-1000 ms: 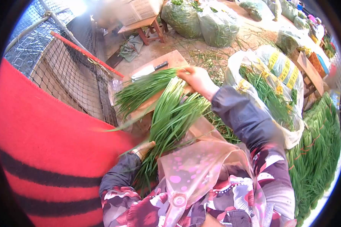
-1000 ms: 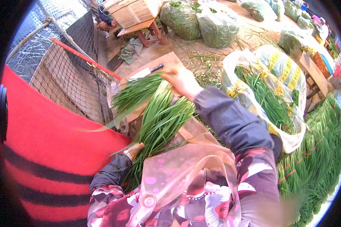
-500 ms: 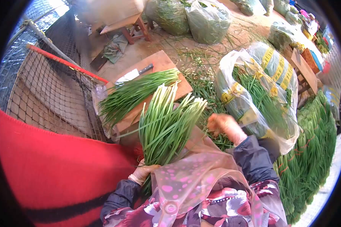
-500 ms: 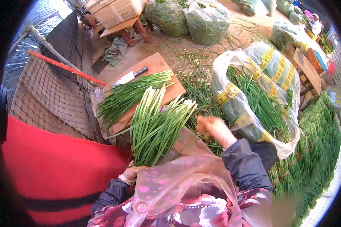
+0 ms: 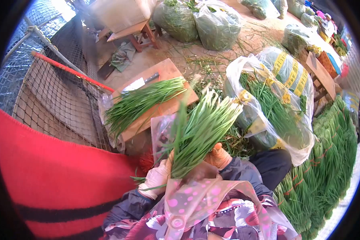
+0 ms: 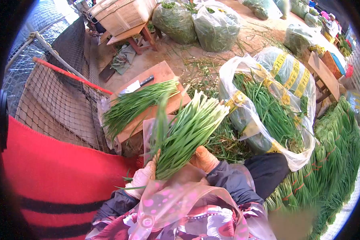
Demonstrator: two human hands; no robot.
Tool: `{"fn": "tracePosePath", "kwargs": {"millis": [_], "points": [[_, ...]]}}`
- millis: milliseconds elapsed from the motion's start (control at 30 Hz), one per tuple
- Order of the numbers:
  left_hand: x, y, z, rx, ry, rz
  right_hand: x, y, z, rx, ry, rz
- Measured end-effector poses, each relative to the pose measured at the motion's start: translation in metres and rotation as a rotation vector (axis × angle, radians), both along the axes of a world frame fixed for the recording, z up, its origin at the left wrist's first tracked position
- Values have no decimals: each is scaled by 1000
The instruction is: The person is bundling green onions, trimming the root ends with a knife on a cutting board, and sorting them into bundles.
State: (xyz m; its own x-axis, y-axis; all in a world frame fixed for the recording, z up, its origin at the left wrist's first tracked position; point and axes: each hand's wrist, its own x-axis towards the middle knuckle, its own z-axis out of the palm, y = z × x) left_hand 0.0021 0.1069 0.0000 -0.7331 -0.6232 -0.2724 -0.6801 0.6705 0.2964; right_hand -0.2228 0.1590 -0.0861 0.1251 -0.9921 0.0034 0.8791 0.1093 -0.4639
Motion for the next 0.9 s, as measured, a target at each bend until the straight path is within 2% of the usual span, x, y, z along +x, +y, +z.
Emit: {"fn": "tracePosePath", "kwargs": {"millis": [67,133,200,233,333,400,467,533,600,667,733,767,800,867,900], "points": [[-14,-2,6,-76,-87,-66,0,0,-9,8,-121,-20],[-29,-1,15,33,-285,-100,-2,3,-18,13,-150,-55],[-30,8,15,6,-294,-125,-4,0,-28,140,-215,-33],[-31,13,20,12,-253,-176,-6,1,-47,176,-244,-16],[-30,9,58,90,-198,-222,-15,9,-21,103,-131,-76],[-4,-11,74,147,152,-467,-17,3,-19,38,-188,-44],[20,-45,107,724,61,-259,-22,5,5,-72,-159,39],[25,-83,149,700,27,76,-21,7,-10,-93,-174,33],[43,-131,133,930,731,142,-21,4,-34,-143,-198,115],[-7,-123,100,949,1125,511,-19,7,-4,-128,-217,77],[-57,-82,52,1205,864,424,-21,8,10,-141,-170,25],[-48,-74,-26,1259,895,97,-27,13,-14,-70,-137,6],[-59,-29,-16,1590,710,255,-32,17,-13,-57,-137,-3],[-79,0,10,1752,513,264,-45,19,2,-67,-78,-6],[-86,5,18,1766,508,272,-46,14,13,-139,0,-64]]}}
